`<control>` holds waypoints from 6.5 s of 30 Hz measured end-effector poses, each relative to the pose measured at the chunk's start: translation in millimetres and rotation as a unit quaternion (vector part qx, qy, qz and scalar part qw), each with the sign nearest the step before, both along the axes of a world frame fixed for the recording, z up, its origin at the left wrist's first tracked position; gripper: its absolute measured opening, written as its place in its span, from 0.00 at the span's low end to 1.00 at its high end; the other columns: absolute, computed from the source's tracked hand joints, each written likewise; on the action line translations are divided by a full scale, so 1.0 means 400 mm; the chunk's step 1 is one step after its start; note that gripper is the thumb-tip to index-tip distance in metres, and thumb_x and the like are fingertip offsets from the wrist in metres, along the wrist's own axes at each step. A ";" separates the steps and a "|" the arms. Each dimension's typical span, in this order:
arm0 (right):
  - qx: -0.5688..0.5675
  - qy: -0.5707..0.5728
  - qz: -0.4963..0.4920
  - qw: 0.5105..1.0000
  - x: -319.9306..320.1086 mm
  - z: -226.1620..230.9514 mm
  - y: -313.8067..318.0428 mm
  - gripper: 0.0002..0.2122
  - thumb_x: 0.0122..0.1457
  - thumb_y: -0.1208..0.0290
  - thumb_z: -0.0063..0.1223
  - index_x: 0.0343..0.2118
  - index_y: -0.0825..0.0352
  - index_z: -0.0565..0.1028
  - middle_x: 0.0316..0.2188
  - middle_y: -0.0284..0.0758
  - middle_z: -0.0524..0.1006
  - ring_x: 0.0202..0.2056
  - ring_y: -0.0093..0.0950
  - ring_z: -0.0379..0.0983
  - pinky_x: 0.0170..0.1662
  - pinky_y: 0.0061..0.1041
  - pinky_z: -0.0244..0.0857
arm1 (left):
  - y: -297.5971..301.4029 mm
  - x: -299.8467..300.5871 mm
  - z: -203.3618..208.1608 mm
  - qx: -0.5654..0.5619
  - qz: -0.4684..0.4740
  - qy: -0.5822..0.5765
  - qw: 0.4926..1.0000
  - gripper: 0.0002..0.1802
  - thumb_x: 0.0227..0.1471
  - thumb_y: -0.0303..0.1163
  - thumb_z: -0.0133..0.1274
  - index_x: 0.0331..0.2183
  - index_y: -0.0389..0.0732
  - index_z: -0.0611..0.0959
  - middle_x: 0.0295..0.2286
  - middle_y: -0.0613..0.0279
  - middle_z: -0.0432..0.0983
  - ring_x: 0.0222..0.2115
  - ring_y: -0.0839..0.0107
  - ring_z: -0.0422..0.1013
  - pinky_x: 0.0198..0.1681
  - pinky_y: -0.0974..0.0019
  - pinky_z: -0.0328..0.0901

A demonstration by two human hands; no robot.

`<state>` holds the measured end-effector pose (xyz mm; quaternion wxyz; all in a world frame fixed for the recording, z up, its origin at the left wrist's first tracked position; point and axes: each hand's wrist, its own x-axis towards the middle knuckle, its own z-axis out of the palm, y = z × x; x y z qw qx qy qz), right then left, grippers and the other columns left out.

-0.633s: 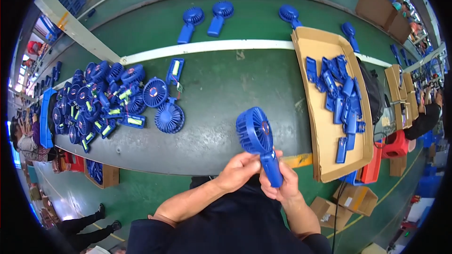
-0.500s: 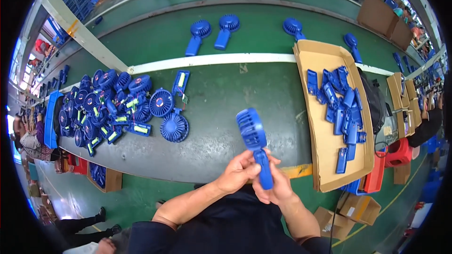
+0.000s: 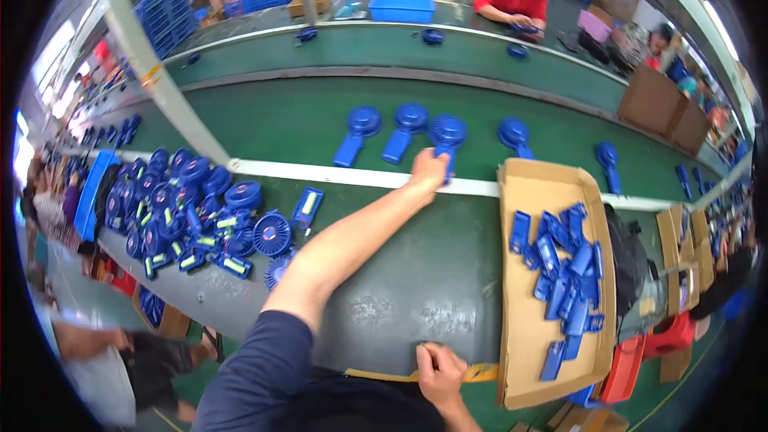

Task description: The person assembles handheld fans by seating the battery and circuit components into the handle base, snapping on casing covers from a box, and placing the assembled fans onto the conveyor belt.

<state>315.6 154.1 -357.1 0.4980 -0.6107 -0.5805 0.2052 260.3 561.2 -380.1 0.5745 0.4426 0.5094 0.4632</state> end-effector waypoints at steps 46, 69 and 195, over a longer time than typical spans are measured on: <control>0.117 -0.230 0.237 0.937 -0.081 0.198 0.029 0.31 0.51 0.79 0.63 0.60 0.71 0.66 0.52 0.50 0.73 0.51 0.49 0.71 0.57 0.44 0.63 | -0.840 -0.495 0.243 0.088 -0.290 0.054 0.951 0.54 0.46 0.48 0.68 0.64 0.35 0.59 0.53 0.42 0.72 0.55 0.52 0.71 0.58 0.57 0.66; -0.051 0.425 -0.061 0.902 -0.019 0.175 0.060 0.26 0.65 0.41 0.47 0.39 0.65 0.76 0.28 0.29 0.75 0.22 0.17 0.63 0.22 0.18 0.49 | -1.054 -0.245 0.020 -0.200 -0.410 -0.453 0.766 0.22 0.64 0.46 0.54 0.51 0.42 0.73 0.33 0.60 0.79 0.30 0.64 0.80 0.32 0.64 0.76; -0.060 -0.204 0.182 0.960 0.023 0.139 -0.031 0.07 0.50 0.85 0.63 0.31 0.70 0.77 0.34 0.38 0.76 0.29 0.36 0.78 0.31 0.31 0.73 | -0.939 -0.332 0.068 -0.300 -0.289 -0.267 0.869 0.21 0.71 0.41 0.43 0.49 0.33 0.78 0.44 0.57 0.77 0.44 0.69 0.76 0.52 0.60 0.73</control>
